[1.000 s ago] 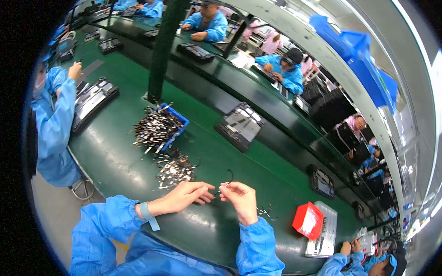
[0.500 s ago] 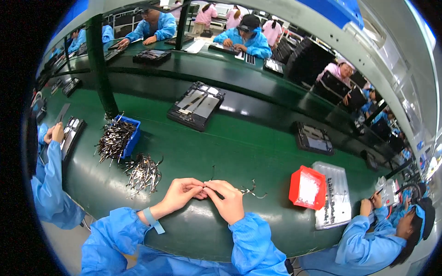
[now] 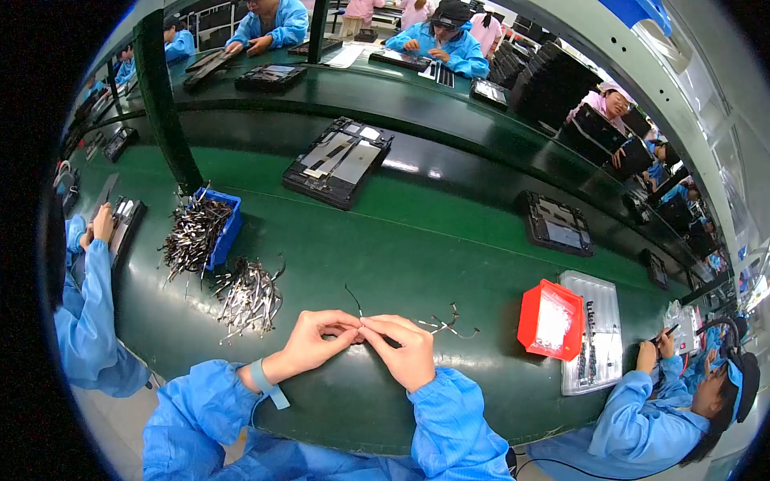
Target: The person installs flexible ribbon cables into tablet housings by hand, pressing each cable into place, and pushes the assembled tablet devices along the conveyor line.
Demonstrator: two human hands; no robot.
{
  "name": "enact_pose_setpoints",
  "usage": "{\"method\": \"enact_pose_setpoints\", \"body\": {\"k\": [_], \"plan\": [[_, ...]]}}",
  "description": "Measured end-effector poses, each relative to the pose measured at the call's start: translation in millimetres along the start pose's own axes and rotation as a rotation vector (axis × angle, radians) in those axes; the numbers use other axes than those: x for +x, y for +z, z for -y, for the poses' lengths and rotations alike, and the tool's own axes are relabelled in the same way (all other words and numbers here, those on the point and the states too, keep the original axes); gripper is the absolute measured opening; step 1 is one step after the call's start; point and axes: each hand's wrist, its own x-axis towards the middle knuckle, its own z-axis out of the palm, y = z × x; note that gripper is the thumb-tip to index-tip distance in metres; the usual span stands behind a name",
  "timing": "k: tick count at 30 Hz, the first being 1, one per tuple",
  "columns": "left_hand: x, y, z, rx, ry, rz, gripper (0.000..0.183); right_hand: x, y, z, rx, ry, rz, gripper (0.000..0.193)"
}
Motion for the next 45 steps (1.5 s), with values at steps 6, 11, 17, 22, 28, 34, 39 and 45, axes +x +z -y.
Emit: {"method": "enact_pose_setpoints", "body": {"k": [6, 11, 17, 22, 28, 34, 39, 45], "plan": [[-0.3, 1.7, -4.5, 0.036, -0.051, -0.019, 0.026, 0.3, -4.4, 6.2, -0.024, 0.125, -0.115, 0.013], [-1.6, 2.2, -0.6, 0.117, -0.010, -0.017, 0.029, -3.1, -2.5, -2.9, -0.114, -0.024, -0.077, 0.014], [-2.3, 0.5, 1.3, 0.090, 0.074, -0.006, 0.030, -3.0, -1.3, -4.8, 0.035, 0.113, -0.062, 0.014], [-3.2, 0.4, -8.3, 0.383, 0.176, -0.018, 0.031, -3.8, -2.5, -0.5, 0.071, 0.132, -0.061, 0.013], [4.3, 5.8, -8.9, 0.390, 0.171, -0.007, 0.025, -2.5, -10.7, 1.3, -0.120, 0.001, -0.070, 0.010], [3.7, -4.6, 3.6, 0.402, 0.081, 0.012, 0.023, -9.1, -91.9, -1.2, 0.090, 0.178, -0.411, 0.008], [4.2, 1.9, -3.0, 0.363, 0.051, 0.009, 0.020, -40.2, -195.6, -28.2, -0.056, 0.269, -0.594, 0.008], [3.5, 1.3, 0.1, 0.403, 0.074, 0.008, 0.019, -52.3, -228.2, -71.0, -0.911, 0.202, -0.349, 0.022]]}}
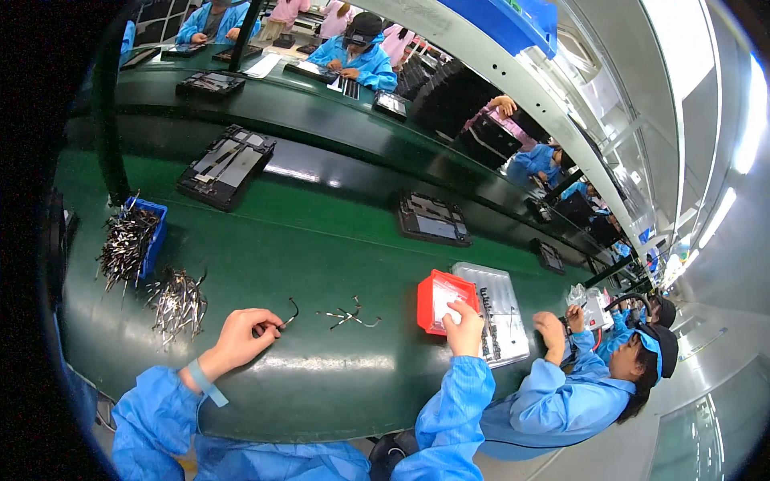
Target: The person installs flexible ribbon cables into tablet housings by hand, pressing each cable into place, and pushes the assembled tablet devices along the conveyor line.
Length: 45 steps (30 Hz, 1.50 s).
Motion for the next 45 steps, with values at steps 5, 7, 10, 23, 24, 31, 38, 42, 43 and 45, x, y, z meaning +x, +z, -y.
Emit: {"method": "enact_pose_setpoints", "body": {"k": [5, 7, 10, 23, 24, 31, 38, 42, 43, 45], "plan": [[0.8, -2.4, 0.7, 0.019, 0.022, 0.026, 0.018, -9.1, 12.3, 34.4, 0.076, 0.118, -0.206, 0.008], [0.5, -1.8, -1.3, -0.001, 0.019, 0.012, 0.018, -20.8, 19.7, 67.5, 0.115, 0.093, -0.174, 0.008], [-0.7, -1.5, -0.8, 0.005, 0.033, 0.019, 0.017, -37.6, 30.3, 110.6, 0.153, -0.068, -0.164, 0.007], [0.5, -1.1, -1.9, 0.054, 0.051, 0.021, 0.016, -34.7, 38.8, 126.3, -0.168, -0.339, -0.038, 0.025], [-0.5, -0.2, -2.5, 0.039, 0.049, -0.004, 0.016, -38.6, 41.6, 116.7, -0.170, -0.332, -0.036, 0.025], [0.6, -3.7, -3.4, 0.072, 0.070, 0.033, 0.016, -69.7, 19.1, 58.4, -0.159, -0.394, -0.001, 0.014], [-0.7, -3.8, -3.3, 0.057, 0.047, 0.013, 0.015, -85.3, 5.1, 57.2, -0.216, -0.369, -0.056, 0.015], [0.8, -3.3, 1.3, 0.040, 0.055, 0.034, 0.016, -88.1, 29.6, 98.4, 0.088, -0.318, 0.036, 0.028], [1.2, -4.4, 1.3, 0.049, 0.052, 0.034, 0.016, -87.2, 38.2, 110.5, 0.155, -0.271, 0.042, 0.029], [0.3, -1.6, 0.1, 0.036, 0.030, 0.027, 0.016, -80.0, 50.3, 129.5, 0.230, -0.219, 0.057, 0.030]]}}
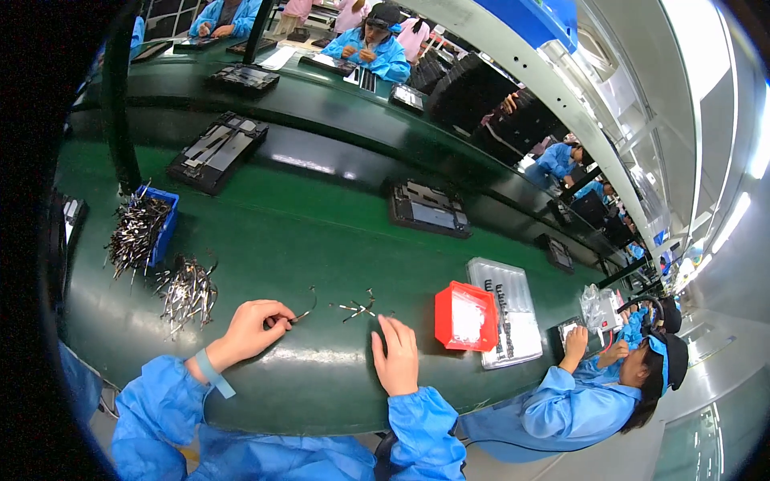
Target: The person installs flexible ribbon cables into tablet housings by hand, pressing each cable into place, and pushes the assembled tablet devices along the conveyor line.
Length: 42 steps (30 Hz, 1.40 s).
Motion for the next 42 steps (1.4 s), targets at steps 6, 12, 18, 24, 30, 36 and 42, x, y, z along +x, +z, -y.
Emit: {"method": "enact_pose_setpoints", "body": {"k": [6, 12, 18, 24, 30, 36, 42], "plan": [[0.7, -2.0, -4.0, 0.027, 0.050, 0.019, 0.016, 37.8, 22.7, -2.4, 0.101, -0.077, 0.149, 0.029], [-0.3, -2.5, 0.3, 0.038, 0.048, 0.022, 0.017, 59.9, 0.9, -33.7, 0.174, -0.181, 0.244, 0.018], [-1.5, -5.4, 2.3, 0.038, 0.043, 0.013, 0.016, 83.3, 7.1, -34.1, -0.264, 0.127, 0.205, 0.017], [1.8, 0.2, 0.6, 0.072, 0.138, 0.001, 0.015, 185.5, 68.7, -59.3, -0.289, 0.200, -0.060, 0.058], [-3.0, -1.6, 1.7, 0.063, 0.108, 0.006, 0.016, 243.5, 139.4, -76.7, -0.528, 0.606, 0.164, 0.082], [1.7, -1.8, -2.4, 0.071, 0.126, 0.017, 0.016, 250.4, 154.1, -92.2, -0.605, 0.484, 0.062, 0.072], [3.5, -3.0, -2.3, 0.006, 0.005, 0.005, 0.015, 230.8, 122.6, -63.9, -0.390, 0.248, 0.116, 0.066]]}}
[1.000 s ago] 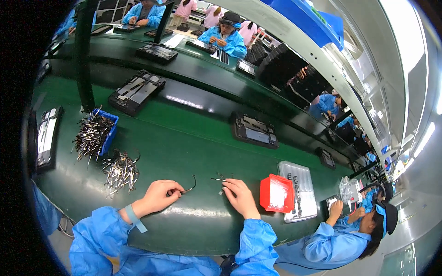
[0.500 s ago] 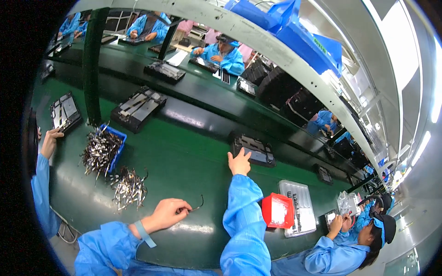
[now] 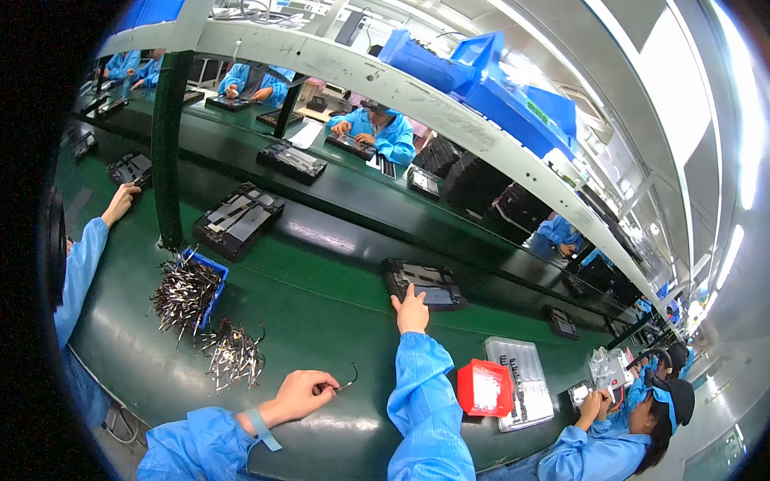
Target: The person installs flexible ribbon cables into tablet housings by hand, pressing each cable into place, and pushes the assembled tablet devices along the conveyor line.
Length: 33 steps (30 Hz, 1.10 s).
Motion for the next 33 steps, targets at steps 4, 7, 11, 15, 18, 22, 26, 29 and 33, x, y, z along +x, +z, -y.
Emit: {"method": "enact_pose_setpoints", "body": {"k": [4, 7, 11, 15, 18, 22, 26, 29, 33], "plan": [[-4.9, -3.6, -6.9, -0.098, 0.178, -0.309, 0.008, -46.4, -40.8, -2.3, 0.111, -0.230, -0.018, 0.064], [4.1, -18.8, -16.7, 0.090, 0.442, -0.544, 0.010, -87.8, -52.9, -11.2, 0.227, -0.377, 0.064, 0.061], [-14.2, -30.8, -29.3, -0.086, 0.157, -0.430, 0.008, -164.5, -98.5, -0.5, 0.260, -0.530, 0.166, 0.060], [-40.7, -16.5, -16.8, -0.394, -0.052, -0.095, 0.010, -237.7, -108.6, -10.6, 0.237, -0.649, 0.168, 0.063], [-70.8, -11.6, -33.4, -0.471, -0.129, 0.101, 0.010, -281.1, -118.2, -9.2, 0.267, -0.677, 0.120, 0.063], [-125.9, -11.6, -66.8, -0.379, -0.256, 0.196, 0.011, -324.4, -139.4, -10.4, 0.350, -0.676, 0.166, 0.061], [-154.6, -13.9, -104.9, -0.287, -0.158, 0.394, 0.010, -361.0, -173.4, -22.0, 0.333, -0.670, 0.292, 0.065], [-166.6, -21.6, -102.5, -0.334, -0.220, 0.335, 0.010, -342.3, -197.5, -28.0, 0.562, -0.602, 0.398, 0.069], [-160.6, -19.8, -100.3, -0.135, -0.170, 0.212, 0.013, -327.9, -213.3, -7.2, 0.573, -0.650, 0.220, 0.038]]}}
